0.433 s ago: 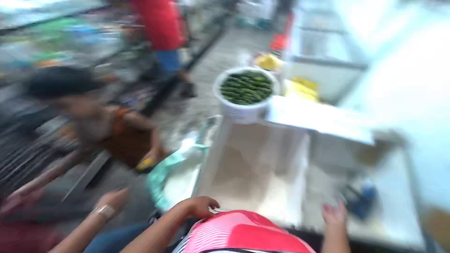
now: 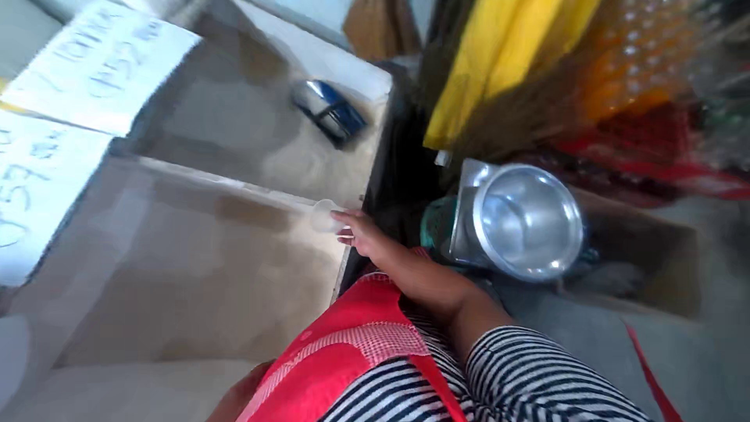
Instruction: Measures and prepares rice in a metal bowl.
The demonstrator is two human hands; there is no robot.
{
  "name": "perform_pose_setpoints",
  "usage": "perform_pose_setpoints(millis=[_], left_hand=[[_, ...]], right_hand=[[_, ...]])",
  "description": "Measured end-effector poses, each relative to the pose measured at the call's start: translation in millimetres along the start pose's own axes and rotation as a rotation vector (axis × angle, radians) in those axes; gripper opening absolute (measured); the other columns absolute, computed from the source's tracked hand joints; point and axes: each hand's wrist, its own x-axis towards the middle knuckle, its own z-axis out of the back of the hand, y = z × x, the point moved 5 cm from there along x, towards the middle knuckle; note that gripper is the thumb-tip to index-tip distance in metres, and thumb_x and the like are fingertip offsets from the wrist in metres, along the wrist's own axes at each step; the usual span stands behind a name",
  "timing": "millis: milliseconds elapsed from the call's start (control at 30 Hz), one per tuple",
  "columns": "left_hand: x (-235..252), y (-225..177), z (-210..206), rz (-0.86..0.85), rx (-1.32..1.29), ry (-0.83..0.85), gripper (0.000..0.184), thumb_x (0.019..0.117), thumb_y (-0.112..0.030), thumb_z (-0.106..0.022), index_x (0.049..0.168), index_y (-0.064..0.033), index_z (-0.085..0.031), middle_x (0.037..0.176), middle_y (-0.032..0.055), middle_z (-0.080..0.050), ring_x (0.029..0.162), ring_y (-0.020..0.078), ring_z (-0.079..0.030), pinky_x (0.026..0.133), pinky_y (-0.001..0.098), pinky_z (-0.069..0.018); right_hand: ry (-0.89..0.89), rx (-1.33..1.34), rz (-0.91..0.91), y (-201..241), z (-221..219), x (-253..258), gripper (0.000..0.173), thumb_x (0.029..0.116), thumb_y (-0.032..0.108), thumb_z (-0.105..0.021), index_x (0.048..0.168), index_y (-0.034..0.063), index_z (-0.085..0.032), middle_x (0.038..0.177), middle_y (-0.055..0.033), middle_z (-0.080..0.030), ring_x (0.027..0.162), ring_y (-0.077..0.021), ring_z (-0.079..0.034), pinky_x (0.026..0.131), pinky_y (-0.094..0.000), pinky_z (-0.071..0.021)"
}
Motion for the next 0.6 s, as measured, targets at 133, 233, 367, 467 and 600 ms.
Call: perform_pose_setpoints(millis=[133,233,367,467,600], left_hand=[[105.8,100.1,14.1,-0.223,-0.011,0.049,0.044,0.1016,-0.032,-0.06,0.139,-0.0091,-0.06,0.129,0.0126,-0.069,0.118,0.024,-0.067,0.103,0.0489,-0.0528],[94.9,59.4,10.5,-0.16,0.058,0.041,0.04,0.1042,-0.023,-0.057,0.14,-0.0062,-0.057,0.134,0.0147,-0.065,0.123,0.0259,-0.063,0.109,0.0487,-0.0466],[104.0,49.1,4.2,-0.332,0.111,0.097,0.039,0.1027,-0.02,-0.058,0.139,-0.0045,-0.058,0.133,0.0166,-0.065,0.122,0.0258,-0.064,0.107,0.0457,-0.0503],[81.3,6.7,-6.3,-0.349,0.167,0.055,0.035,0.1028,-0.01,-0.057,0.136,0.0013,-0.059,0.133,0.0208,-0.064,0.123,0.0281,-0.063,0.108,0.0451,-0.0482],[78.4,-13.5,-10.5,-0.371,0.261,0.06,0.042,0.1029,-0.024,-0.06,0.139,-0.0015,-0.058,0.135,0.0189,-0.064,0.126,0.0299,-0.062,0.109,0.0497,-0.0473]], right_hand=[[-0.058,0.086,-0.065,-27.6,34.9,-20.6,0.06,0.0986,0.032,-0.07,0.148,0.0066,-0.047,0.134,-0.0216,-0.057,0.107,-0.0267,-0.062,0.09,-0.039,-0.0535],[-0.086,0.139,-0.058,-32.4,50.8,-33.1,0.056,0.0989,0.032,-0.07,0.145,0.0073,-0.051,0.132,-0.0209,-0.059,0.107,-0.0266,-0.063,0.091,-0.0394,-0.0533],[-0.084,0.144,-0.013,-24.8,65.7,-44.7,0.054,0.0991,0.031,-0.069,0.145,0.0079,-0.051,0.132,-0.0185,-0.059,0.107,-0.0256,-0.063,0.09,-0.0396,-0.0531],[-0.095,0.13,-0.002,-22.9,80.0,-54.5,0.053,0.0997,0.031,-0.068,0.145,0.0093,-0.051,0.133,-0.0179,-0.059,0.108,-0.0261,-0.063,0.091,-0.0404,-0.0535],[-0.1,0.12,-0.012,-25.4,96.7,-70.6,0.051,0.101,0.031,-0.066,0.144,0.0084,-0.052,0.135,-0.0184,-0.057,0.107,-0.0246,-0.063,0.09,-0.0379,-0.0535]])
